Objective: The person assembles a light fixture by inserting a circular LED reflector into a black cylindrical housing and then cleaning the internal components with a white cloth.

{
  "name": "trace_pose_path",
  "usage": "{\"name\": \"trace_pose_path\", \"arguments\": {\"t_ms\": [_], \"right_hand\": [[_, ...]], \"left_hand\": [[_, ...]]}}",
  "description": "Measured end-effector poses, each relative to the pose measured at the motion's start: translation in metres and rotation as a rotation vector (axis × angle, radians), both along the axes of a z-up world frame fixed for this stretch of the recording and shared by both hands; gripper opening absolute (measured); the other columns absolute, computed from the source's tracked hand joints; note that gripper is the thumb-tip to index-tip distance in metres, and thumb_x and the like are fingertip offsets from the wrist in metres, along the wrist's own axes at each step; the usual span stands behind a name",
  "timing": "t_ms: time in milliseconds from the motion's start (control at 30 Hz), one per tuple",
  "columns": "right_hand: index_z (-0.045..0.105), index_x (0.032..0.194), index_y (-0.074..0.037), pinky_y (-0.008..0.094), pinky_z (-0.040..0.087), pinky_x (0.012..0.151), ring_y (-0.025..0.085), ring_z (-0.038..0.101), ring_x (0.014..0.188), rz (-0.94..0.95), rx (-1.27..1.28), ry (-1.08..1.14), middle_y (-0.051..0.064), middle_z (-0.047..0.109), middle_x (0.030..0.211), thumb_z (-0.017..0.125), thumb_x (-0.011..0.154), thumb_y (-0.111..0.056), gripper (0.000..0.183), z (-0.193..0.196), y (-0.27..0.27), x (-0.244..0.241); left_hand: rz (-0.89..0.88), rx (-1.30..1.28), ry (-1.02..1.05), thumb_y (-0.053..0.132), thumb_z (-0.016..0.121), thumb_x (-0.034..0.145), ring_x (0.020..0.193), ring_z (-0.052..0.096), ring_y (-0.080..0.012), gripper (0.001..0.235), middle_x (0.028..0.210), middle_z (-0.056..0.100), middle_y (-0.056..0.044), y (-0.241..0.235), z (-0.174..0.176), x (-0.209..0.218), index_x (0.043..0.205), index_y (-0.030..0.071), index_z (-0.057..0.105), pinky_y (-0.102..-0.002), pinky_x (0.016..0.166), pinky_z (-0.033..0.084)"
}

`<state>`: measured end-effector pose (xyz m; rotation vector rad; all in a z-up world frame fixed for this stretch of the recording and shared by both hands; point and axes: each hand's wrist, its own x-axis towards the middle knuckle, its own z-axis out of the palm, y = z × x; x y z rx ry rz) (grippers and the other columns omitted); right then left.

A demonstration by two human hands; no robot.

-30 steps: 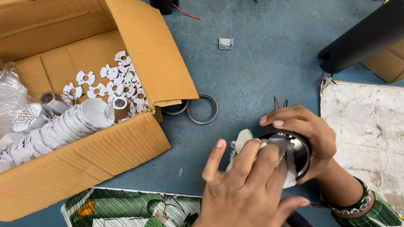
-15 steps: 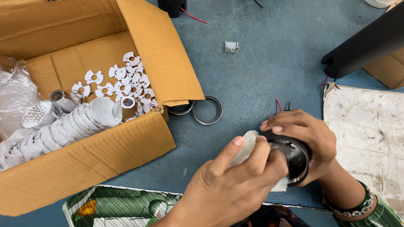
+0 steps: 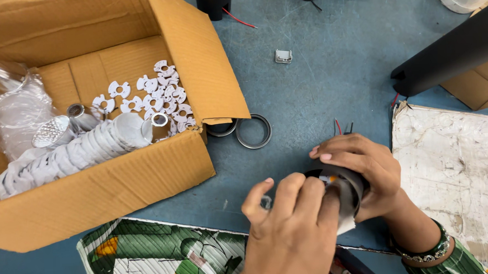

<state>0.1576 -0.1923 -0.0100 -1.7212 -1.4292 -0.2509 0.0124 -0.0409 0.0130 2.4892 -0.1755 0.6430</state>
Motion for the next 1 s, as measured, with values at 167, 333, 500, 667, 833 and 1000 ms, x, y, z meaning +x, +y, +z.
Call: {"name": "trace_pose_path", "arguments": {"t_ms": [167,333,500,667,833,1000], "right_hand": [[0.057,0.123,0.003,0.04,0.06,0.09,0.033,0.073,0.105,0.028,0.025,0.101,0.023,0.068,0.113,0.085,0.067,-0.031,0.072,-0.002,-0.01,0.008],[0.057,0.123,0.005,0.035,0.061,0.09,0.029,0.073,0.104,-0.007,0.068,0.124,0.023,0.069,0.113,0.086,0.064,-0.026,0.073,-0.004,-0.014,0.011],[0.056,0.123,0.004,0.035,0.06,0.091,0.029,0.073,0.104,-0.003,0.087,0.124,0.024,0.069,0.113,0.09,0.061,-0.024,0.077,0.001,-0.012,0.011],[0.055,0.124,0.004,0.037,0.06,0.092,0.03,0.072,0.105,0.012,0.107,0.157,0.024,0.068,0.113,0.09,0.062,-0.022,0.076,-0.002,-0.013,0.011],[0.056,0.124,0.004,0.038,0.059,0.093,0.031,0.072,0.105,0.005,0.087,0.146,0.023,0.068,0.113,0.087,0.06,-0.023,0.076,-0.004,-0.014,0.012],[0.057,0.129,0.0,0.038,0.058,0.094,0.031,0.071,0.11,-0.113,-0.074,0.046,0.019,0.067,0.12,0.088,0.066,-0.023,0.075,0.014,-0.014,0.005]], "left_hand": [[-0.189,-0.456,0.127,0.005,0.065,0.069,0.117,0.051,-0.0294,0.059,0.111,0.058,-0.007,0.04,0.003,-0.008,0.127,0.011,0.073,-0.043,0.105,0.034],[0.323,-1.081,-0.403,0.001,0.065,0.09,0.118,0.054,-0.0249,0.036,0.125,0.052,-0.006,0.027,-0.04,0.007,0.124,0.009,0.055,-0.041,0.102,0.045],[0.141,-0.159,-0.025,0.003,0.07,0.071,0.121,0.053,-0.0343,0.044,0.121,0.059,-0.011,0.019,-0.074,0.032,0.114,0.012,0.066,-0.052,0.1,0.037],[0.075,-0.355,0.058,0.004,0.065,0.074,0.109,0.06,-0.032,0.044,0.113,0.065,-0.009,0.022,-0.058,0.027,0.118,0.009,0.065,-0.047,0.093,0.04],[0.07,-0.41,-0.063,0.006,0.062,0.077,0.094,0.058,-0.0269,0.047,0.104,0.063,-0.008,0.037,-0.015,0.003,0.12,0.02,0.076,-0.04,0.085,0.044],[0.082,-0.467,-0.145,0.003,0.059,0.074,0.095,0.058,-0.0298,0.047,0.107,0.063,-0.012,0.03,-0.034,0.003,0.114,0.017,0.076,-0.041,0.085,0.048]]}}
